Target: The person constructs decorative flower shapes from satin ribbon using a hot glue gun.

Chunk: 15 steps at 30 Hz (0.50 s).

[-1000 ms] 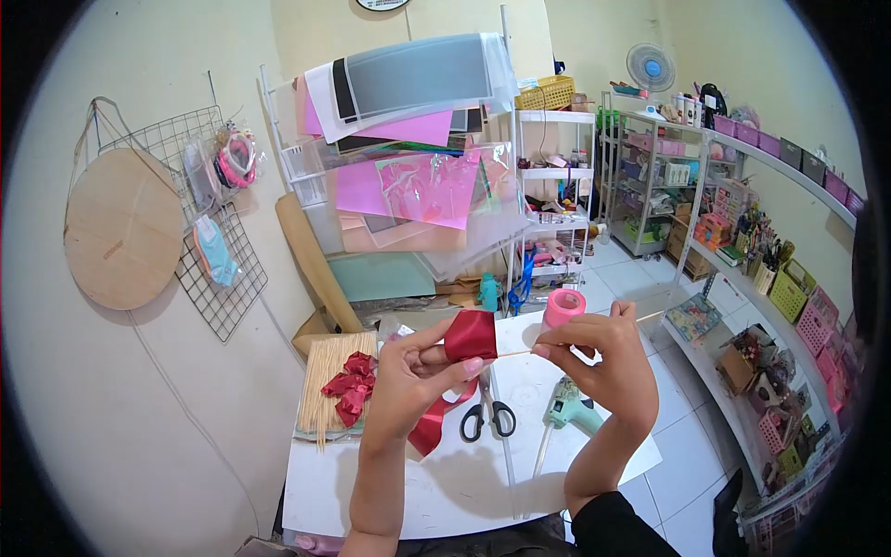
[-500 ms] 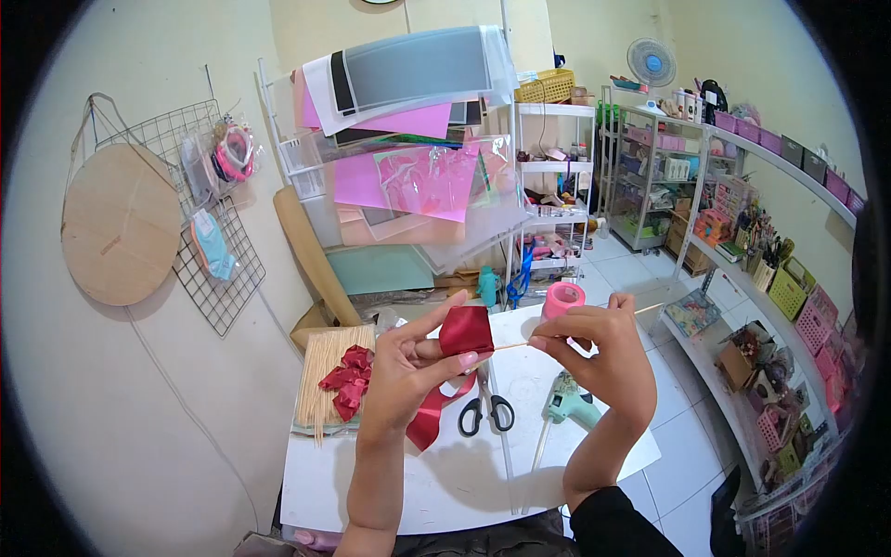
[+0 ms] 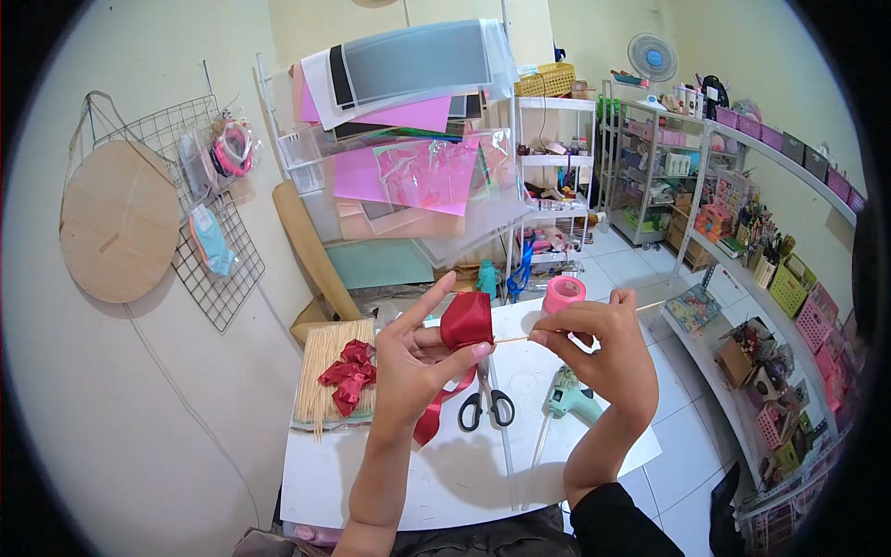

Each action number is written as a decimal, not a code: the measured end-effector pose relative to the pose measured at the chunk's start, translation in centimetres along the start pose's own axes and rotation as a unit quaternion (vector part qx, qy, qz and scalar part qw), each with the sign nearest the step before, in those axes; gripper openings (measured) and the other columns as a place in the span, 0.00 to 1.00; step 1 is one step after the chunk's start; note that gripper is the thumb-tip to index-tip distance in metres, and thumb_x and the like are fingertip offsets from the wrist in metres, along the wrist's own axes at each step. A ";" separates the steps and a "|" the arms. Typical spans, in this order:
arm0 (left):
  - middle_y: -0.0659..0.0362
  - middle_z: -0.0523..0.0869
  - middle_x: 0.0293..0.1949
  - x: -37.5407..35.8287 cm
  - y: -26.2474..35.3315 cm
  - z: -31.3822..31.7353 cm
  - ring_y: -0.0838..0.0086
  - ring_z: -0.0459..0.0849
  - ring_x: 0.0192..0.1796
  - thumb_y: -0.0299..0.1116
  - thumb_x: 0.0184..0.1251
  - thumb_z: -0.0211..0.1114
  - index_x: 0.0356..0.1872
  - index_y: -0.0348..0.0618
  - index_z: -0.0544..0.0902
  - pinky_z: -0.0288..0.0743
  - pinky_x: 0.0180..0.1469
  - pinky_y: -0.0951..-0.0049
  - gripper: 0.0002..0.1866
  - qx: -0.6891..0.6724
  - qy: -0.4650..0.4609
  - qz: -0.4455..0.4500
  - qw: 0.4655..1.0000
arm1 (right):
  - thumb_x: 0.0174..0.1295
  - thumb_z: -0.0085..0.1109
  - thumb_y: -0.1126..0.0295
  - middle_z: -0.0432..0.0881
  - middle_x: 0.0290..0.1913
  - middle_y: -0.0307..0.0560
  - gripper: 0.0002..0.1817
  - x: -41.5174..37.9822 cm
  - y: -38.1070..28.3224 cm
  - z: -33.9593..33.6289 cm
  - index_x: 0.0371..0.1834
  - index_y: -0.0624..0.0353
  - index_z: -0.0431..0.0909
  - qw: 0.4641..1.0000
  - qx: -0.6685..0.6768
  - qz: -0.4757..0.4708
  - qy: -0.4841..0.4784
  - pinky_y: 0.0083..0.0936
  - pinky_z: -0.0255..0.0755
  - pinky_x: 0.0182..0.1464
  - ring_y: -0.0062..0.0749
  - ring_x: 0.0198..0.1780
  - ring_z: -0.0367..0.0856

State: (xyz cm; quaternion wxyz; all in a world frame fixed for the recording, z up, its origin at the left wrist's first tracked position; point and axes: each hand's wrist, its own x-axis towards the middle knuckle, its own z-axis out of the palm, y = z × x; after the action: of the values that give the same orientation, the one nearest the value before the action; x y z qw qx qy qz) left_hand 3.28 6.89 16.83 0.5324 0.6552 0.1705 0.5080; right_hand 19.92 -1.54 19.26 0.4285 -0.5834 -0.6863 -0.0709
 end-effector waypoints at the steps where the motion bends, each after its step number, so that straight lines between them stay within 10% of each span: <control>1: 0.49 0.82 0.29 0.0 0.0 0.0 0.79 0.80 0.32 0.19 0.40 0.66 0.57 0.36 0.61 0.73 0.34 0.83 0.37 0.003 0.001 0.004 1.000 | 0.49 0.57 0.66 0.78 0.21 0.34 0.04 0.0 0.0 0.0 0.22 0.51 0.79 1.000 0.002 0.002 0.001 0.27 0.47 0.37 0.24 0.21 0.68; 15: 0.51 0.81 0.32 -0.3 0.5 0.5 0.79 0.79 0.34 0.20 0.45 0.64 0.58 0.36 0.59 0.72 0.37 0.83 0.35 0.014 0.038 0.039 0.998 | 0.42 0.62 0.67 0.74 0.26 0.32 0.07 1.1 -1.3 2.4 0.27 0.48 0.78 0.996 0.021 -0.061 0.066 0.36 0.45 0.46 0.26 0.34 0.68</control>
State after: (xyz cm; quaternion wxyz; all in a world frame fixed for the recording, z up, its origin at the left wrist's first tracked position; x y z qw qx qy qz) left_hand 3.39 6.20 17.17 0.4965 0.6486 0.1724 0.5505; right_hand 17.64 0.33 19.00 0.4803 -0.5248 -0.6923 -0.1209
